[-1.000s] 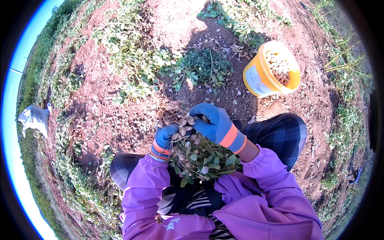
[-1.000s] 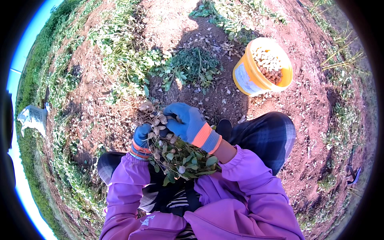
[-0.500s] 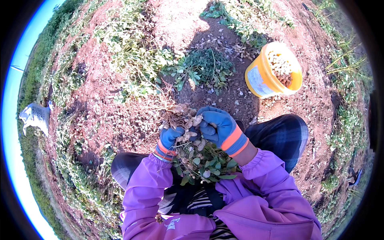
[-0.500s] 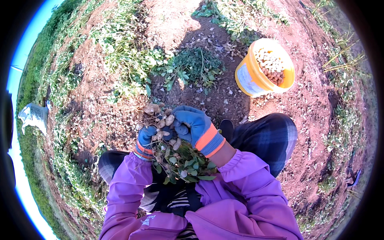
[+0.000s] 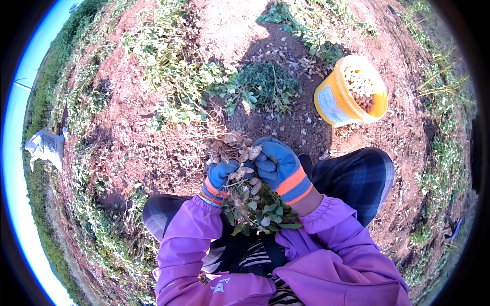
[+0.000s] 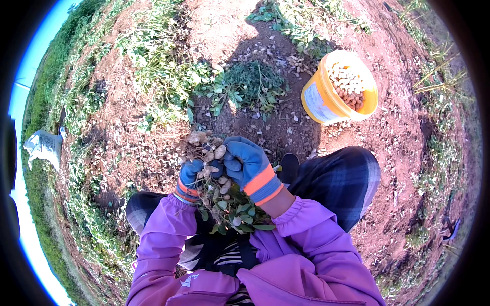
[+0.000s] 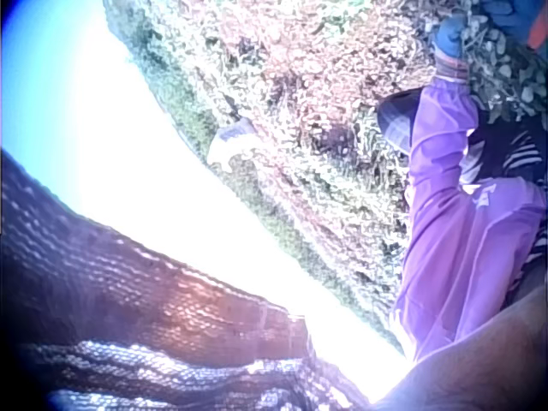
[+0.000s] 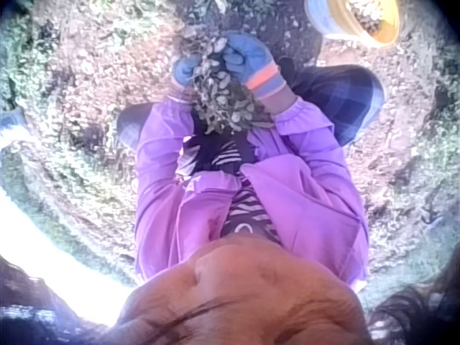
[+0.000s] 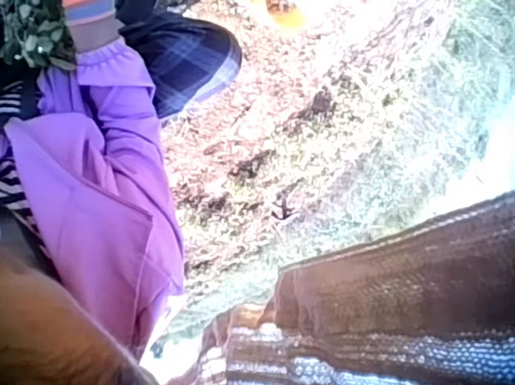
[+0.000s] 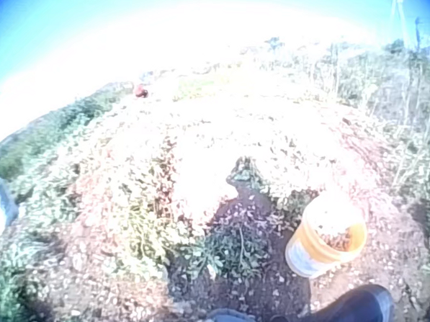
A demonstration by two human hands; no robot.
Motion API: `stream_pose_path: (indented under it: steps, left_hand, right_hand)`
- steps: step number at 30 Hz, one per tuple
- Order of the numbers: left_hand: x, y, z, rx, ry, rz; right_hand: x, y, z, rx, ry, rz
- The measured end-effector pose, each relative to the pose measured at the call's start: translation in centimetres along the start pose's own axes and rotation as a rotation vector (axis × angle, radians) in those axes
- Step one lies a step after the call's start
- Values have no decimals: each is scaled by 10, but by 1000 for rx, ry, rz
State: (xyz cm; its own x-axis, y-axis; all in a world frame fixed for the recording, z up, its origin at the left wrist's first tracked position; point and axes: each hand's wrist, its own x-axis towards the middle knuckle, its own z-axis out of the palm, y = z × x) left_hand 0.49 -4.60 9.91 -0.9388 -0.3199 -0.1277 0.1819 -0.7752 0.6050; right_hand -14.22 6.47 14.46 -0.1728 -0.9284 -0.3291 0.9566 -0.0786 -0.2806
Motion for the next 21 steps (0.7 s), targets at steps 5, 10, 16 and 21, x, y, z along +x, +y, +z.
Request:
stream_pose_path:
  steps: [5,10,16,21]
  left_hand:
    - [-1,0,9,122,131,-18]
    - [-4,-4,12,7,119,-41]
    - [-5,-7,-4,-25,100,-35]
    - [-7,-13,-22,40,98,-91]
  right_hand:
    - [1,3,0,-151,89,-116]
    - [12,-37,-17,-436,404,-482]
    - [-15,-31,25,-737,112,-232]
    - [-7,-11,20,-1009,10,-288]
